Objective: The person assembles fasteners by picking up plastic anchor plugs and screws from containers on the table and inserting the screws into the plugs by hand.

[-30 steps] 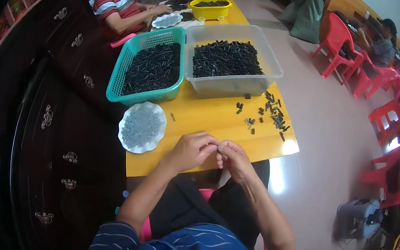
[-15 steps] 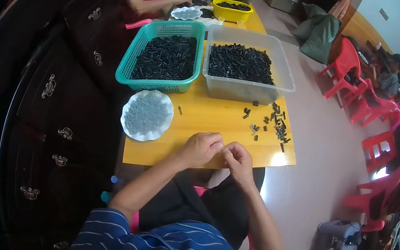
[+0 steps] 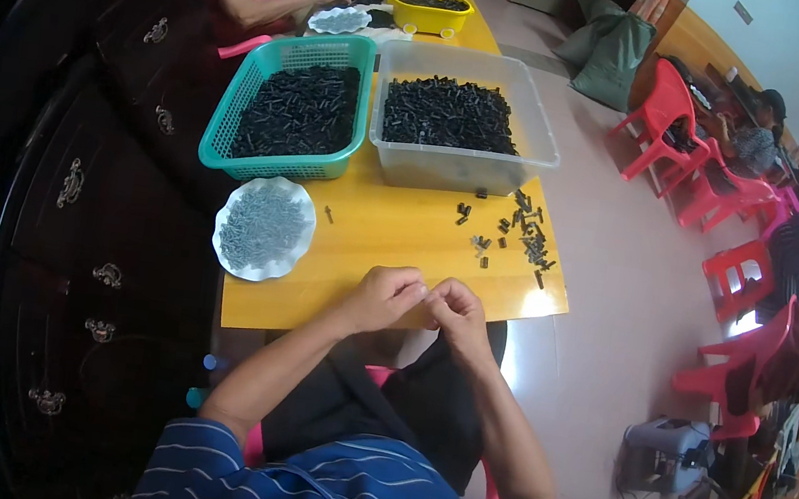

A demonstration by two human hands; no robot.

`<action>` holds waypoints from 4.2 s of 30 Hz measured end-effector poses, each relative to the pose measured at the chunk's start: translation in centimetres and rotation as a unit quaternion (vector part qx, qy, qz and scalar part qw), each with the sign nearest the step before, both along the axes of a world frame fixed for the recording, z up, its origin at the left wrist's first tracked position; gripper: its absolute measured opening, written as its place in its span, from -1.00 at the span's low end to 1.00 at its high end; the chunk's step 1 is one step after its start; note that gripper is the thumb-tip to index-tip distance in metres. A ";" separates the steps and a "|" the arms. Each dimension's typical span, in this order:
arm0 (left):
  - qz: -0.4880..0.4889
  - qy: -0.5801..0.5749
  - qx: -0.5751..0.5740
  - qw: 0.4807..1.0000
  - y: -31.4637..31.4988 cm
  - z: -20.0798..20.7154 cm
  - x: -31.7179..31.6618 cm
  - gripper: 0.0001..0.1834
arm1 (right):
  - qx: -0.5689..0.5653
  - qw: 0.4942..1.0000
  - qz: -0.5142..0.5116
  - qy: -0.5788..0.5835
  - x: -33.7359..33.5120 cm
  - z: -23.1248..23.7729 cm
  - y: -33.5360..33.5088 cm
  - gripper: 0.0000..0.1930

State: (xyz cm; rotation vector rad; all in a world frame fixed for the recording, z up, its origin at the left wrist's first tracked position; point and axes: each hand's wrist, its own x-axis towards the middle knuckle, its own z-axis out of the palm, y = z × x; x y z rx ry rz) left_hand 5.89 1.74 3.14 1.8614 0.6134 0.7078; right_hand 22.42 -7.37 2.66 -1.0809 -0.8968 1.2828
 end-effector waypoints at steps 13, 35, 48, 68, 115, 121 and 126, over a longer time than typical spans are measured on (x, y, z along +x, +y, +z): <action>0.015 -0.004 -0.105 0.994 0.0 -1.0 0.0 -0.91 | -0.053 0.996 -0.005 0.065 0.1 -1.2 0.1 -0.91; 0.091 0.014 -0.010 0.996 0.2 -1.2 -0.1 -0.86 | -0.019 0.894 -0.179 -0.411 8.4 0.6 2.7 -0.83; 0.081 0.011 -0.036 0.996 0.8 -1.9 -0.4 -0.85 | -0.035 0.741 -0.163 -0.651 10.9 0.2 6.0 -0.83; 0.061 0.002 -0.029 0.998 -1.0 1.4 1.2 -0.88 | -0.016 0.991 -0.121 0.049 4.1 0.1 -1.9 -0.80; 0.019 0.093 0.189 0.977 -3.7 6.6 7.1 -0.93 | 0.081 0.987 -0.110 0.082 5.4 -0.2 -3.7 -0.85; -0.068 0.053 -0.080 0.993 -2.0 6.3 5.8 -0.91 | 0.009 0.969 0.017 0.247 4.5 -0.2 -4.2 -0.74; -0.108 0.031 -0.160 0.981 -1.3 6.8 6.1 -0.88 | 0.001 0.963 0.029 0.267 4.5 0.2 -4.3 -0.76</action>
